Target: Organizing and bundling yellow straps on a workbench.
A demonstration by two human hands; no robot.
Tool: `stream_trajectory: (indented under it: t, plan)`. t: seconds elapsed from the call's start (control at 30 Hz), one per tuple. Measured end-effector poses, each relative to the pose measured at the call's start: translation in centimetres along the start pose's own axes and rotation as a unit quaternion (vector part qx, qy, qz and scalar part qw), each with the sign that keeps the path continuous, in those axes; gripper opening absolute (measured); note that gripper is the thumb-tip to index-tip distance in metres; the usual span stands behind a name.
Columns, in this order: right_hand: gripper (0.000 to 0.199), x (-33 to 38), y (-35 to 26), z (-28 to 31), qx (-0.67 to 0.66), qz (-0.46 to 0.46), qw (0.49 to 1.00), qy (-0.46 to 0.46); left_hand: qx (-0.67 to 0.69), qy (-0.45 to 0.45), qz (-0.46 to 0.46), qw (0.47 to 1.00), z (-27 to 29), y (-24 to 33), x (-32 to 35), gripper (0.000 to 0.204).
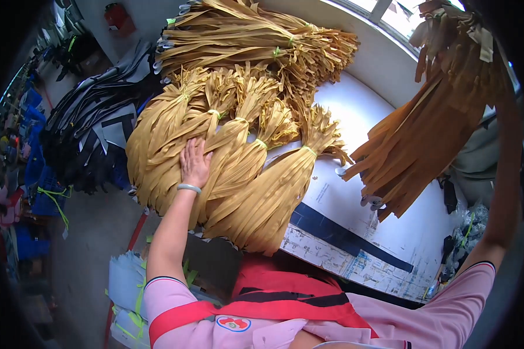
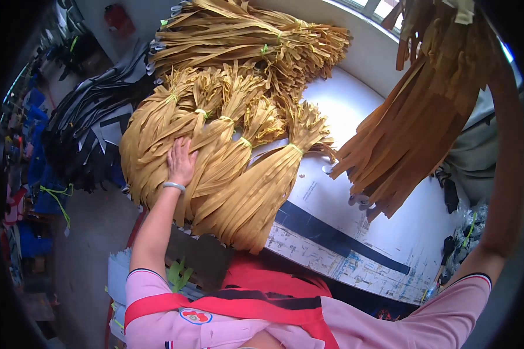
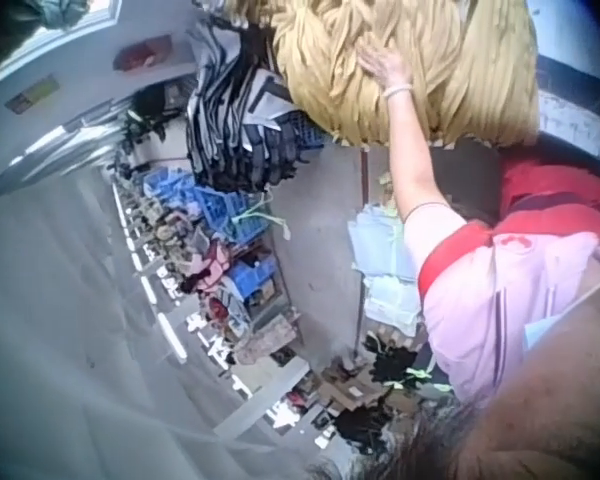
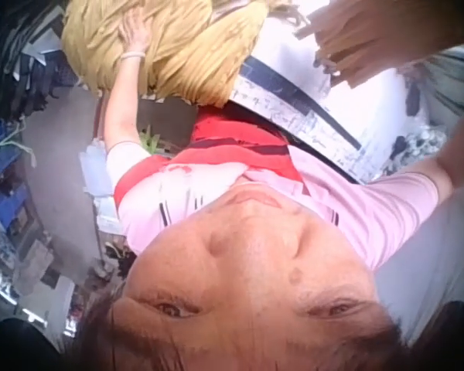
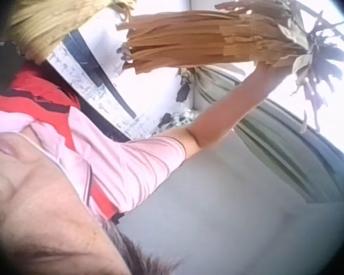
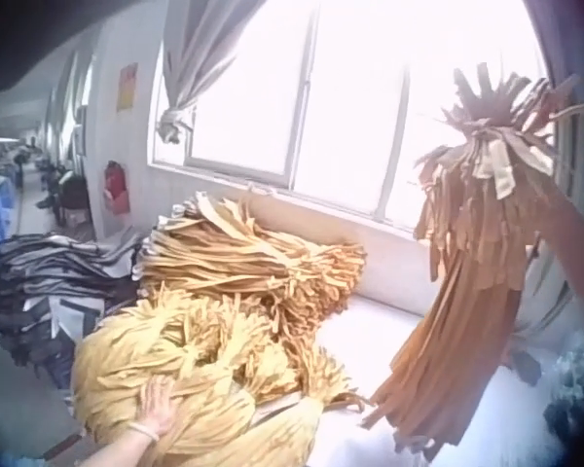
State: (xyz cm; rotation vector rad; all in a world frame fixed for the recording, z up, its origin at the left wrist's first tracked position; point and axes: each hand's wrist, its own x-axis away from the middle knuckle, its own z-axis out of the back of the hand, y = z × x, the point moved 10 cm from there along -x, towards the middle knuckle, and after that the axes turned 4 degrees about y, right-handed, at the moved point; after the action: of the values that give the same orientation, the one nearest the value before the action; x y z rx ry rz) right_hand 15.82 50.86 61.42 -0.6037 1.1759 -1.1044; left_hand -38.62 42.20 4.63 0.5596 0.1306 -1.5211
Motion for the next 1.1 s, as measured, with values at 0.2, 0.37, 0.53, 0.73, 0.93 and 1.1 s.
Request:
stream_trajectory:
  t: [0.2, 0.37, 0.53, 0.73, 0.93, 1.1]
  plan:
    - [0.030, -12.8, 0.0, -28.9, -0.518, -0.181, 0.681, -0.485, 0.019, -0.074, 0.072, 0.995, -0.3, -0.5, -0.3, 0.052]
    - [0.032, -28.2, -2.5, -33.4, -0.224, 0.079, 0.957, -0.165, 0.028, -0.116, 0.105, 0.987, -0.4, -1.6, 0.3, 0.054]
    - [0.042, -43.6, 13.7, -26.0, -0.324, -0.026, 0.943, 0.075, 0.062, -0.122, 0.094, 0.986, -1.5, -1.0, 0.1, 0.054]
    - [0.054, -37.4, 33.9, -30.5, -0.419, -0.184, 0.820, 0.343, 0.058, -0.156, 0.121, 0.979, -0.8, -2.1, 0.1, 0.056]
    - [0.041, -17.8, 48.4, -38.3, -0.243, -0.290, 0.901, 0.212, 0.071, -0.149, 0.098, 0.982, -1.4, -1.0, -1.2, 0.058]
    - [0.026, -9.0, 44.7, -38.9, -0.221, -0.270, 0.931, 0.108, 0.068, -0.146, 0.108, 0.981, -1.7, -1.8, 0.0, 0.057]
